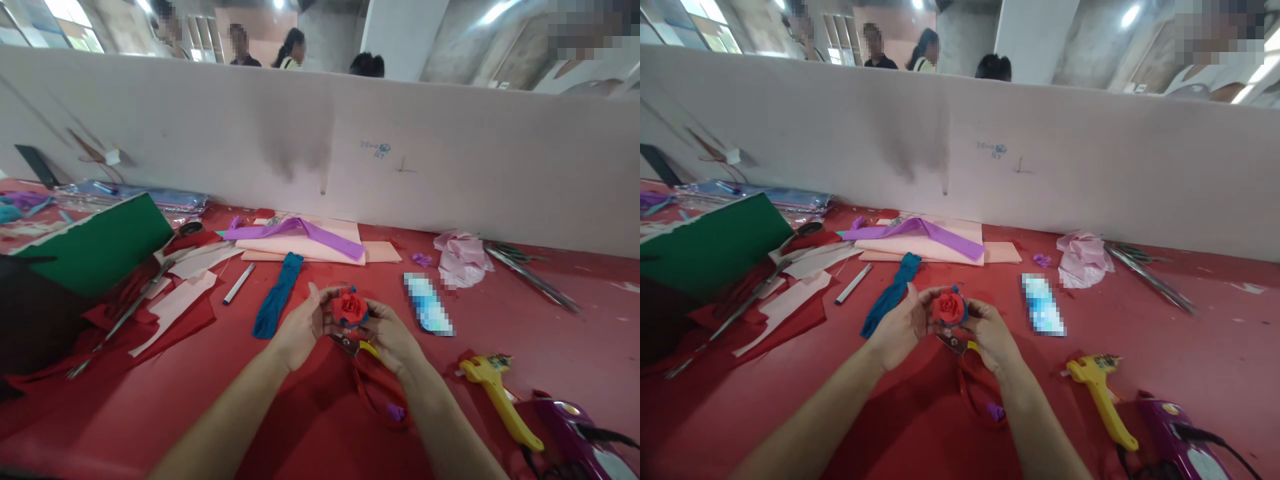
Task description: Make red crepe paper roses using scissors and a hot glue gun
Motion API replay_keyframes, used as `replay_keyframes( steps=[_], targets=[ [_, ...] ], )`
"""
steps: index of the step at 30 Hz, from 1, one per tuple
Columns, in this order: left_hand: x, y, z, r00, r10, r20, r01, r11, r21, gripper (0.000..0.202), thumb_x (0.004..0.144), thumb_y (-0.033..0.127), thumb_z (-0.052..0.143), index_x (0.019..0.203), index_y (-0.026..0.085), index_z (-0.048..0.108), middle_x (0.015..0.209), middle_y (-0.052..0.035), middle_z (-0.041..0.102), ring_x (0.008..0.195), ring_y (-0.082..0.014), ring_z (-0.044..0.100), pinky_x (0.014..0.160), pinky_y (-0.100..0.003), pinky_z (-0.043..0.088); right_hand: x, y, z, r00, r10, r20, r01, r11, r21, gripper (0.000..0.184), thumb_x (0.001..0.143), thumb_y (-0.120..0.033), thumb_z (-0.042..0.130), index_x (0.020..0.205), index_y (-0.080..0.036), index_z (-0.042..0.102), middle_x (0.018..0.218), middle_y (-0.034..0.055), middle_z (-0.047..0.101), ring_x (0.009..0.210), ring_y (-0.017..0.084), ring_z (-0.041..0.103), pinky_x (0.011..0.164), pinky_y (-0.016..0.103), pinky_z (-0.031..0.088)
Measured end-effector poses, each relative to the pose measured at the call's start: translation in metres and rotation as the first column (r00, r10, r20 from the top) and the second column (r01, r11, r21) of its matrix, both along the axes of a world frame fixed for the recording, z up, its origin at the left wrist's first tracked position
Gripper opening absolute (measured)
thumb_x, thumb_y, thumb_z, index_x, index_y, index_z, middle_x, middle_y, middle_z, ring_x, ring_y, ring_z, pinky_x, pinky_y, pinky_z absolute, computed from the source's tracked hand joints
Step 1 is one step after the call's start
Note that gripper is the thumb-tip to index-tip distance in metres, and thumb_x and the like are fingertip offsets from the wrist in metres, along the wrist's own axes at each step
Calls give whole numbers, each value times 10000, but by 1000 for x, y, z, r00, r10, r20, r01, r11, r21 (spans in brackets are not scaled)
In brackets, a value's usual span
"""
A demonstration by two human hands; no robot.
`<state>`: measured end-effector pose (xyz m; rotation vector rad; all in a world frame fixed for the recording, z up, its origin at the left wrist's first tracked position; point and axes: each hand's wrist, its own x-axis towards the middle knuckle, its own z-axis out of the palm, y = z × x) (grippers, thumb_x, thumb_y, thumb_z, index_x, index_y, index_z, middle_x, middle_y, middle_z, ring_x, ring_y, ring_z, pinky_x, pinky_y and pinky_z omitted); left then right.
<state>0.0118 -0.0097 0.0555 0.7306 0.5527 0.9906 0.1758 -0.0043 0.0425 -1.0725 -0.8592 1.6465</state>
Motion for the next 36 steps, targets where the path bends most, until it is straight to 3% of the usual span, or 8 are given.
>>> replay_keyframes(
  steps=[6, 12, 14, 16, 18, 20, 24, 36],
  targets=[
    [-4, 0, 8, 982, -133, 134, 136, 991, -13, 651, 865, 644, 256, 1275, 207, 510, 1246, -149, 579, 846, -235, 671, 814, -408, 496, 1, -2, 5, 992, 24, -122, -25, 1000, -6, 167, 509, -137, 774, 658, -188, 720, 633, -2, 685, 541, 114, 573, 534, 229, 462],
    [-2, -4, 12, 986, -135, 96, 131, 990, 47, 600, 884, 606, 278, 1300, 233, 496, 1335, -131, 513, 901, -237, 672, 844, -400, 487, 1, -2, 5, 994, -14, -109, 14, 1000, 3, 179, 496, -120, 757, 644, -209, 712, 639, -15, 685, 545, 120, 571, 524, 231, 455],
    [-2, -5, 12, 997, -76, 27, 74, 996, 51, 571, 885, 604, 293, 1304, 272, 494, 1385, -106, 463, 834, -208, 674, 757, -367, 507, 2, -1, 2, 996, -16, -90, 17, 1000, 12, 181, 520, -126, 751, 679, -205, 715, 687, -11, 695, 585, 123, 591, 562, 235, 469],
    [-2, -6, 11, 988, 96, -119, -85, 993, 87, 527, 880, 589, 351, 1291, 297, 505, 1364, -89, 482, 702, -150, 643, 607, -296, 480, 2, 0, 1, 997, -20, -73, 21, 1000, 19, 167, 542, -140, 752, 692, -203, 712, 720, -9, 699, 626, 127, 611, 597, 237, 476],
    [-3, -6, 10, 906, 309, -288, -262, 946, 190, 457, 867, 533, 454, 1209, 258, 582, 1198, -77, 596, 621, -105, 567, 546, -246, 416, 2, 0, 1, 998, -45, -50, 46, 999, 21, 184, 538, -147, 763, 705, -210, 715, 731, -12, 704, 657, 134, 626, 633, 244, 481],
    [-4, -5, 8, 823, 421, -382, -327, 900, 288, 364, 843, 463, 545, 1076, 208, 658, 974, -53, 655, 636, -103, 521, 584, -229, 403, 1, 0, 2, 998, -62, -26, 63, 998, 25, 210, 522, -150, 778, 714, -217, 722, 723, -18, 707, 667, 139, 631, 659, 253, 483],
    [-4, -5, 9, 825, 399, -401, -293, 908, 300, 290, 829, 405, 579, 992, 187, 679, 797, -25, 634, 678, -114, 516, 627, -223, 406, -1, 0, 3, 999, -37, -16, 37, 999, 19, 223, 517, -162, 788, 727, -210, 733, 728, -16, 712, 667, 148, 631, 675, 270, 488],
    [-6, -8, 14, 830, 474, -293, -378, 865, 331, 184, 817, 304, 605, 957, 200, 665, 783, -14, 641, 734, -126, 586, 715, -244, 445, -1, 1, -1, 1000, -14, 6, 14, 1000, 11, 208, 527, -150, 775, 725, -197, 734, 746, -4, 721, 673, 127, 628, 683, 238, 483]
  ],
)
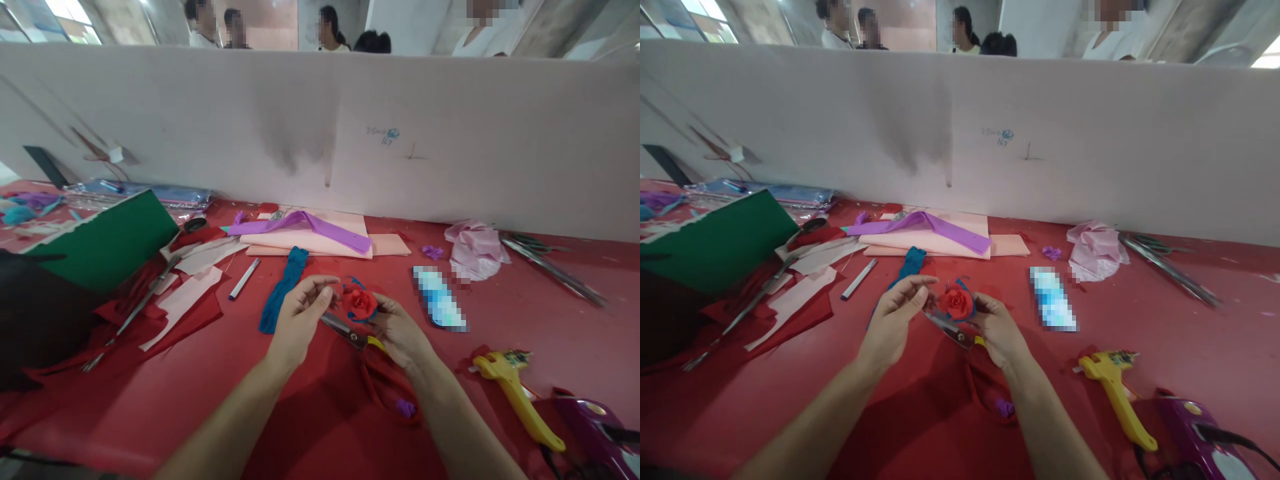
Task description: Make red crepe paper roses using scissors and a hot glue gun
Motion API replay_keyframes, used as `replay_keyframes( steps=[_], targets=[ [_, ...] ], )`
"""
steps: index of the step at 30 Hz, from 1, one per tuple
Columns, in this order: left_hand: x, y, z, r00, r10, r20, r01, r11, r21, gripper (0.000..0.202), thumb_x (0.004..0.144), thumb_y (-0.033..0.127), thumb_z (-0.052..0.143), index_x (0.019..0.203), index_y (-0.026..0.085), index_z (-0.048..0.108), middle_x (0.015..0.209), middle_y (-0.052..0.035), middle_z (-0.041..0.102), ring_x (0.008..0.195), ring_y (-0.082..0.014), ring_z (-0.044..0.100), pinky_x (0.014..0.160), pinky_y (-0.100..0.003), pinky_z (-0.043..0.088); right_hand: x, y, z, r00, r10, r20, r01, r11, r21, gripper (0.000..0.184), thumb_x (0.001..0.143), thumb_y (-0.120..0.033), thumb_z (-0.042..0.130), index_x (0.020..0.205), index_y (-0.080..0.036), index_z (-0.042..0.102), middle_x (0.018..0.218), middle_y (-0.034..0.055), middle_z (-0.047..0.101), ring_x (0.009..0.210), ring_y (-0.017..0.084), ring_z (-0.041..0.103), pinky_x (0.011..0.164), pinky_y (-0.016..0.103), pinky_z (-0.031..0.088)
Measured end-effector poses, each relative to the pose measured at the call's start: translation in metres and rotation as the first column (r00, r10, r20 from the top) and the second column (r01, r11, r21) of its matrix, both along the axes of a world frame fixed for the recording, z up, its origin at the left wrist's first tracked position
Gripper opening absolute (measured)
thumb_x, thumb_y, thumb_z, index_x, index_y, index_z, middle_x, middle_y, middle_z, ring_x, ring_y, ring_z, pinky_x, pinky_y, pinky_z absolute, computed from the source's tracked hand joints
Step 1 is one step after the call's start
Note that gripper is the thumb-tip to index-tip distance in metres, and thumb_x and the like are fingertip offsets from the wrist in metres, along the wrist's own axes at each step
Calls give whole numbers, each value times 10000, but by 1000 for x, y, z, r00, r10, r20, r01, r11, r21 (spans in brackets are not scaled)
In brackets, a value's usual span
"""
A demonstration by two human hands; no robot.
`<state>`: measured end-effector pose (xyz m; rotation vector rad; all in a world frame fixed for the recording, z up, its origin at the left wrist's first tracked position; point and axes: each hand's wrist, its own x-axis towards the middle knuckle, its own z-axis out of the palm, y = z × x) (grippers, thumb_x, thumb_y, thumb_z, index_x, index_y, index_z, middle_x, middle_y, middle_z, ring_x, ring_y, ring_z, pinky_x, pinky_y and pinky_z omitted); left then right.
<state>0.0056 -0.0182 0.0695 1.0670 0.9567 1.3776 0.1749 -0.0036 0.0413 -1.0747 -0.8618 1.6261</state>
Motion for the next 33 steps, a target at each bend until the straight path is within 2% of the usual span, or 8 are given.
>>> replay_keyframes(
  steps=[5, 8, 12, 20, 25, 28, 33],
  targets=[
    [2, 3, -3, 1000, 0, 14, 1, 995, -97, 159, 810, 302, 598, 881, 173, 658, 725, -6, 628, 686, -112, 568, 668, -230, 434, 0, -1, -1, 999, 35, 11, -35, 999, 4, 244, 546, -161, 788, 780, -201, 733, 762, 6, 726, 703, 167, 654, 681, 278, 503],
    [4, 1, -1, 999, -16, 37, 20, 994, -105, 153, 787, 291, 624, 872, 168, 653, 768, -9, 638, 701, -101, 566, 676, -219, 440, -1, -1, -1, 998, 49, 36, -49, 999, 1, 267, 552, -194, 800, 810, -207, 735, 778, 14, 730, 760, 195, 669, 718, 303, 508],
    [4, 0, 1, 999, -5, 35, 9, 995, -101, 170, 737, 240, 672, 887, 167, 637, 770, 0, 632, 712, -95, 567, 675, -206, 441, 0, 0, -4, 996, 56, 66, -57, 998, 16, 225, 558, -189, 796, 770, -206, 720, 777, 10, 724, 743, 179, 662, 741, 301, 503],
    [1, -2, 1, 977, 45, -207, -44, 999, 7, 188, 756, 185, 629, 943, 174, 619, 754, 5, 619, 681, -98, 560, 635, -213, 426, 2, 0, -11, 994, 60, 89, -65, 996, 58, 215, 569, -158, 783, 766, -201, 705, 752, 3, 703, 664, 153, 624, 623, 260, 478],
    [2, -1, 0, 990, -28, -138, 17, 997, -81, 170, 809, 259, 579, 947, 165, 610, 808, -23, 648, 710, -114, 585, 675, -237, 458, 0, -2, -8, 991, 55, 118, -62, 997, 50, 204, 591, -207, 783, 781, -195, 711, 731, 2, 703, 622, 144, 605, 602, 260, 462],
    [3, 0, -1, 993, -32, -110, 19, 992, -123, 165, 788, 234, 597, 934, 158, 605, 772, -17, 650, 683, -109, 589, 668, -233, 473, -2, -2, -6, 989, 52, 138, -58, 998, 37, 234, 562, -209, 795, 783, -190, 720, 744, 9, 712, 637, 153, 610, 621, 269, 467],
    [2, 0, 0, 973, 26, -229, -43, 997, -67, 157, 768, 157, 587, 924, 174, 606, 772, -9, 680, 706, -118, 637, 671, -228, 496, -3, -2, -6, 987, 61, 147, -65, 998, 22, 270, 539, -211, 810, 795, -183, 730, 758, 18, 716, 665, 162, 619, 622, 263, 471]
  ],
)
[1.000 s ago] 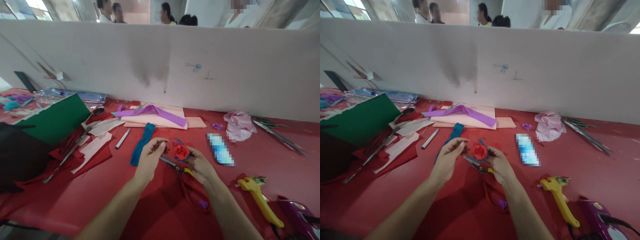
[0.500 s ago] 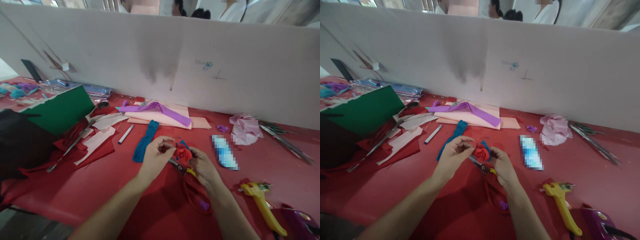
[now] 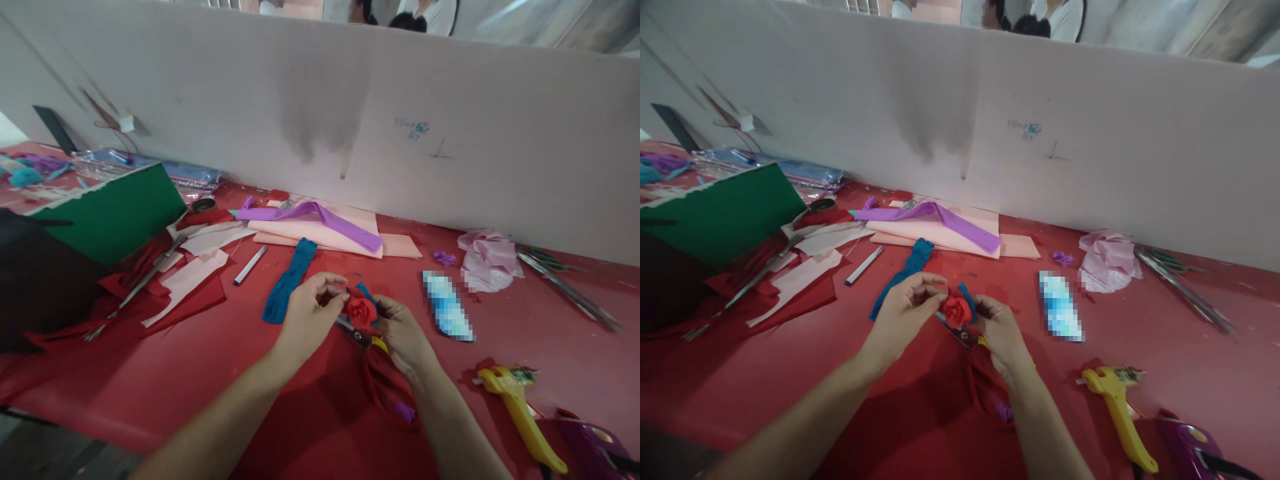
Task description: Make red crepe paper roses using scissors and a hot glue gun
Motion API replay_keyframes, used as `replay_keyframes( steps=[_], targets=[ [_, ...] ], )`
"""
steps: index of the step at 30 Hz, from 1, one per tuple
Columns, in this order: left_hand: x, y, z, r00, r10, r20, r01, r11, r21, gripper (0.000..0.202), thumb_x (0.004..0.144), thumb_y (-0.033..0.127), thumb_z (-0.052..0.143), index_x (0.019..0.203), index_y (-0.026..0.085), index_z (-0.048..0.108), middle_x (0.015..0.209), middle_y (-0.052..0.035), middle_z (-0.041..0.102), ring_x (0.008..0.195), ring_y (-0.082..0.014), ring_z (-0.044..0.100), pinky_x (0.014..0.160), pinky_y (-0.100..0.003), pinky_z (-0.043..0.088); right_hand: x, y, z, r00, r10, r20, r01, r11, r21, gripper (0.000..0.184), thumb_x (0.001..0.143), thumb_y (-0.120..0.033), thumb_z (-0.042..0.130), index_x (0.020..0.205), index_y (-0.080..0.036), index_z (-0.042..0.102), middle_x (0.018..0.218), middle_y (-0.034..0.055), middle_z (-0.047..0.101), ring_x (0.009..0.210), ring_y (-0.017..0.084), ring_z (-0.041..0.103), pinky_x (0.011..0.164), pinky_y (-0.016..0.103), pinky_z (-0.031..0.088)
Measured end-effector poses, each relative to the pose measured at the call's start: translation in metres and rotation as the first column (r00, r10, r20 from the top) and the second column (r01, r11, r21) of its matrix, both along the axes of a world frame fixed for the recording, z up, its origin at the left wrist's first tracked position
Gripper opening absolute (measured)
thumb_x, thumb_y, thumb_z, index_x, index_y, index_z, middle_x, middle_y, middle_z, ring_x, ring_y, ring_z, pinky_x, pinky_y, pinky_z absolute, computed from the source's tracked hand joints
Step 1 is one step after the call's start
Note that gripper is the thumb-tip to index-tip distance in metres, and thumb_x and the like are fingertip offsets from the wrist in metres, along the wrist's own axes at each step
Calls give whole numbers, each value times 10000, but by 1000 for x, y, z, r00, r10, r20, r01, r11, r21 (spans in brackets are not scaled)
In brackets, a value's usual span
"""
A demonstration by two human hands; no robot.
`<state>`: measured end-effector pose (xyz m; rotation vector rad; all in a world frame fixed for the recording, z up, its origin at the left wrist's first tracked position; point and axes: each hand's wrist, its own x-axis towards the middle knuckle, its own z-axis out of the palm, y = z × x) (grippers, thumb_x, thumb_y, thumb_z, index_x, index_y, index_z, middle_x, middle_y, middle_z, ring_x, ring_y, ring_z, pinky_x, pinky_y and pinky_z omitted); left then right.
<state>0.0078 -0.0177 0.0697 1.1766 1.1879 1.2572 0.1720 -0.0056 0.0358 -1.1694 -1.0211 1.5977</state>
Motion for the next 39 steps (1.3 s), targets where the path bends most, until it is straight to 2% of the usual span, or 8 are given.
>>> replay_keyframes(
  steps=[9, 12, 17, 22, 24, 28, 34, 39],
  targets=[
    [0, -7, 0, 965, 129, -230, -74, 970, 233, 250, 803, 113, 538, 1024, 219, 587, 884, -10, 713, 833, -129, 660, 730, -227, 501, 1, 0, -2, 1000, 22, 3, -22, 1000, 21, 187, 624, -246, 790, 791, -193, 725, 792, 22, 715, 710, 156, 623, 706, 278, 474],
    [1, -10, 1, 967, 151, -206, -83, 948, 306, 232, 842, 161, 521, 1060, 226, 569, 927, -22, 698, 862, -132, 646, 762, -240, 492, 1, -1, -1, 1000, 22, -2, -22, 1000, 16, 162, 612, -212, 780, 755, -190, 708, 742, 2, 694, 674, 141, 602, 671, 262, 466],
    [1, -6, 2, 992, 124, 18, -125, 978, 166, 165, 900, 263, 444, 971, 191, 574, 902, -37, 645, 745, -119, 616, 702, -242, 493, 1, -1, 1, 999, 6, -36, -6, 1000, -21, 180, 562, -127, 751, 716, -192, 682, 699, -16, 667, 617, 129, 567, 591, 245, 447],
    [-2, -3, 1, 998, -2, 63, -1, 998, 57, 184, 874, 312, 486, 806, 170, 583, 761, -10, 592, 691, -111, 557, 663, -228, 458, 0, -1, 2, 999, 6, -49, -6, 1000, -14, 210, 551, -107, 737, 736, -199, 698, 692, -16, 676, 602, 130, 573, 583, 249, 447],
    [-1, -4, 2, 998, -44, 39, 42, 998, 36, 97, 818, 265, 559, 833, 171, 578, 763, -2, 583, 694, -110, 549, 654, -224, 447, -1, -1, 5, 999, -8, -50, 8, 1000, -12, 200, 548, -124, 738, 732, -200, 709, 710, -6, 690, 639, 146, 595, 603, 260, 459],
    [2, -8, 5, 997, -72, 27, 72, 997, -10, 145, 740, 191, 609, 876, 178, 560, 717, 17, 568, 655, -106, 545, 616, -219, 435, -2, 0, 9, 997, -38, -70, 37, 999, -17, 198, 519, -136, 726, 704, -207, 718, 734, 1, 704, 700, 171, 620, 615, 271, 471],
    [1, -6, 6, 981, -94, 167, 115, 986, -117, 145, 823, 255, 507, 935, 181, 562, 542, 34, 584, 486, -105, 533, 521, -219, 411, -1, -2, 10, 998, -22, -59, 21, 1000, -6, 181, 527, -133, 723, 694, -199, 702, 697, -4, 685, 626, 140, 582, 540, 234, 436],
    [-2, 0, 2, 994, -56, 91, 57, 998, -18, 165, 812, 235, 525, 824, 160, 672, 811, -35, 677, 762, -135, 606, 705, -241, 461, -1, -2, 5, 997, 10, -77, -13, 999, -38, 194, 527, -129, 783, 681, -186, 679, 648, -15, 658, 569, 117, 547, 548, 234, 430]
  ],
)
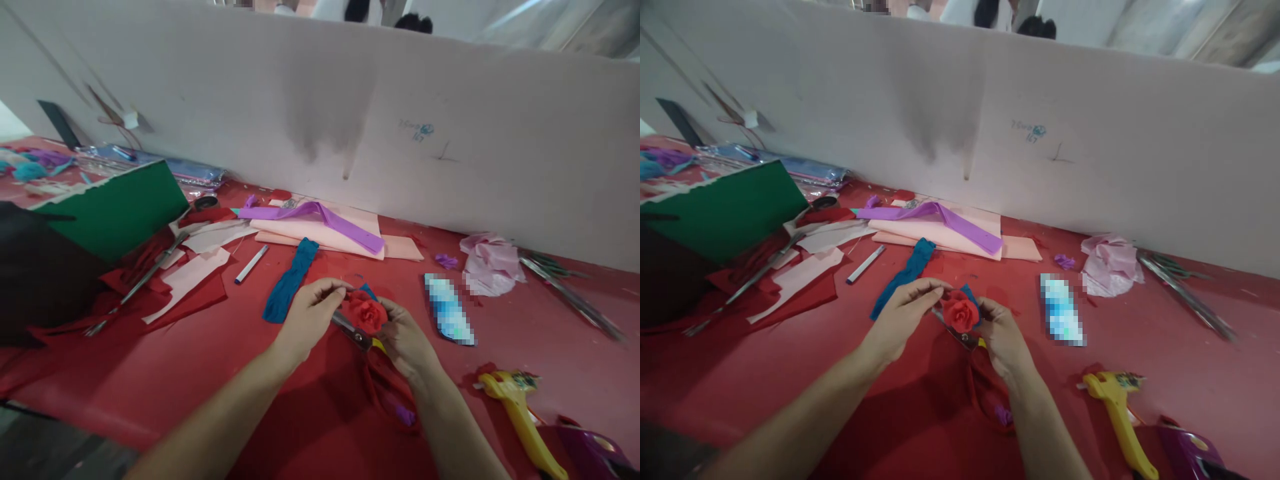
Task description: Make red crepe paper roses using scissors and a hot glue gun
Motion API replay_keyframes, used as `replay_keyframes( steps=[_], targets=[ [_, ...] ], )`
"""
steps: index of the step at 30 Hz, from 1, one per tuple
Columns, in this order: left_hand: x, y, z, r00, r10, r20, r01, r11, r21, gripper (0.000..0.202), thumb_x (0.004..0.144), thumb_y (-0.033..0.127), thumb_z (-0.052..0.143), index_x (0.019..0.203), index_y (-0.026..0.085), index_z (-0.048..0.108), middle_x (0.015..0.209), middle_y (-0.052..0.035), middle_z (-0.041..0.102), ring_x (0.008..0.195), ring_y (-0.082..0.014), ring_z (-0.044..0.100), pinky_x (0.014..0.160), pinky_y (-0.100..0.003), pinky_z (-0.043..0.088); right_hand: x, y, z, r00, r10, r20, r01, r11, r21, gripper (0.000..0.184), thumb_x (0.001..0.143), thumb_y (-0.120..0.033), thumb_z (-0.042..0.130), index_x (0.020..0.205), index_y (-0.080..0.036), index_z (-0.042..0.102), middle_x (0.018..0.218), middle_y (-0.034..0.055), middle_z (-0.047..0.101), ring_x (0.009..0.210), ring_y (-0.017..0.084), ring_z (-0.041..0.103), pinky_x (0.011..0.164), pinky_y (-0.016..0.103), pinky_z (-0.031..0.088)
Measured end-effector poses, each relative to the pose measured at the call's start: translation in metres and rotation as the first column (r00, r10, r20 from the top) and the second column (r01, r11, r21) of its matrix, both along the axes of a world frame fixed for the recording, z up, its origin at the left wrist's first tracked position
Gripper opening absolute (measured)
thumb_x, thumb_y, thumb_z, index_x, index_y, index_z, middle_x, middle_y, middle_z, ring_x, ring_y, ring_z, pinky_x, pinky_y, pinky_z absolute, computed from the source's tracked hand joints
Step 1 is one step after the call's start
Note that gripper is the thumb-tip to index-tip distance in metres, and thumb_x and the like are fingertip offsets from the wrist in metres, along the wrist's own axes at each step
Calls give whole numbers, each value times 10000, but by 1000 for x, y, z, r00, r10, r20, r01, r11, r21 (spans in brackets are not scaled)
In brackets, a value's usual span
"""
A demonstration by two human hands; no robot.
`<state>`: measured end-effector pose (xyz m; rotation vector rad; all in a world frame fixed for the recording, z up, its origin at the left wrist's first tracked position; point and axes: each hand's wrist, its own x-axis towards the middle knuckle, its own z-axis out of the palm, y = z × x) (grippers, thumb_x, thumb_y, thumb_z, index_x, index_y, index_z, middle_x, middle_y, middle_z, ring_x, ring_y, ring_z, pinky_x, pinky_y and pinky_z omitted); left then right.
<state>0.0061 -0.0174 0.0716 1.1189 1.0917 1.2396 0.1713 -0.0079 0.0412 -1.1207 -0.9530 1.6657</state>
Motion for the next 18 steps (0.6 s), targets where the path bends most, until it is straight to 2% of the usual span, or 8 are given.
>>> replay_keyframes(
  steps=[3, 6, 8, 10, 14, 18],
  targets=[
    [-1, 1, 2, 993, -34, -110, 39, 998, 47, 166, 786, 194, 542, 860, 172, 688, 862, -43, 693, 808, -156, 610, 740, -263, 467, 0, 0, -1, 1000, 13, 7, -13, 1000, 1, 190, 533, -159, 802, 670, -190, 674, 623, -15, 648, 550, 121, 533, 535, 239, 418],
    [-2, -1, 6, 969, -11, -245, 35, 995, 95, 143, 754, 158, 561, 822, 183, 685, 805, -24, 687, 731, -141, 593, 667, -243, 452, -1, 0, 0, 1000, 26, 8, -26, 1000, 1, 209, 528, -154, 807, 698, -201, 695, 622, -18, 647, 540, 118, 520, 571, 258, 441],
    [-3, -3, 9, 961, 11, -276, 18, 995, 101, 100, 747, 165, 573, 765, 183, 670, 742, -10, 674, 678, -130, 579, 633, -235, 442, -1, 0, 1, 999, 35, 10, -35, 999, -6, 208, 527, -150, 806, 698, -205, 701, 608, -27, 638, 510, 104, 493, 591, 268, 454],
    [-2, -5, 11, 959, 34, -280, -6, 995, 99, 73, 743, 176, 584, 744, 183, 657, 713, -3, 666, 654, -127, 572, 623, -235, 440, -2, 0, 2, 999, 30, 18, -29, 1000, -7, 193, 520, -162, 809, 673, -204, 699, 602, -28, 636, 497, 99, 482, 590, 268, 457],
    [-2, -8, 11, 957, 54, -284, -9, 988, 156, 79, 760, 184, 578, 778, 185, 654, 751, -10, 673, 669, -127, 578, 636, -236, 444, -4, 1, 3, 1000, 11, 21, -11, 1000, 12, 213, 507, -186, 813, 697, -205, 719, 671, -1, 683, 580, 133, 555, 593, 259, 461],
    [-2, -3, 3, 987, 66, -144, -50, 992, 114, 162, 834, 259, 516, 935, 188, 622, 721, -3, 644, 640, -123, 584, 635, -240, 459, -4, 0, 5, 1000, 11, 15, -11, 1000, 8, 239, 512, -183, 806, 738, -212, 736, 692, 2, 695, 616, 143, 582, 579, 245, 466]
  ],
)
